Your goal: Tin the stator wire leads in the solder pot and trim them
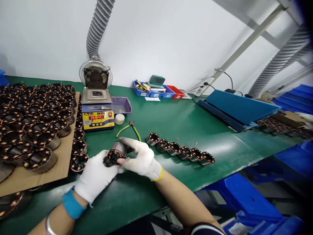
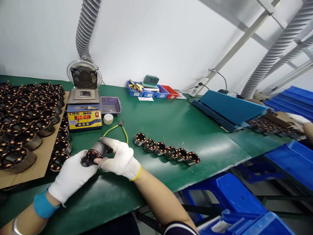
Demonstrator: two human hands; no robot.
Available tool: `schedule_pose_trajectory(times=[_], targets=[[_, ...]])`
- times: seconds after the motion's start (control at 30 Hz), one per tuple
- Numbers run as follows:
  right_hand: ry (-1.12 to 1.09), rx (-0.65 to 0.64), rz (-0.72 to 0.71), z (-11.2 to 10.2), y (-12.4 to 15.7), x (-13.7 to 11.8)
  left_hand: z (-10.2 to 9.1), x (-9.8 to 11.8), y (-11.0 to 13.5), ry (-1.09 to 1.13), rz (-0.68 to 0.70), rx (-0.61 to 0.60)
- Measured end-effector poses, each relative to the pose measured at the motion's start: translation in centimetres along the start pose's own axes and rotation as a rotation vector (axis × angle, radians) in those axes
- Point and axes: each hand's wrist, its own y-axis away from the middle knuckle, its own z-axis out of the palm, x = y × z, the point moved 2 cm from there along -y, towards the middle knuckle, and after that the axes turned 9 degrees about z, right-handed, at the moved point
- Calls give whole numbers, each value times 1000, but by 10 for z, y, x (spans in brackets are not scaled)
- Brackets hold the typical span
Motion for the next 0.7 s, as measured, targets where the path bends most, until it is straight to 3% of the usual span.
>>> schedule_pose_trajectory(times=[0.1, 0.2, 0.27, 0.4, 0.47, 0.57, 0.63, 0.7], targets=[[16, 32, 22, -8, -4, 7, -2, 9, 2, 196, -60, -135], [-26, 105, -12, -18, -9, 12, -9, 12, 8, 307, -89, -195], [-80, 150, -28, -23, -11, 14, -14, 12, 12, 397, -57, -106], [-171, 168, -41, -20, -9, 14, -17, 12, 15, 510, 0, 301], [-192, 171, -22, -16, -6, 12, -9, 14, 14, 513, -36, 305], [-212, 164, 1, -9, -3, 10, -2, 17, 12, 408, -37, 190], [-230, 148, -14, -7, -2, 8, -5, 16, 14, 335, -31, 244], [-248, 141, -19, -6, -2, 8, -13, 14, 16, 352, -50, 377]])
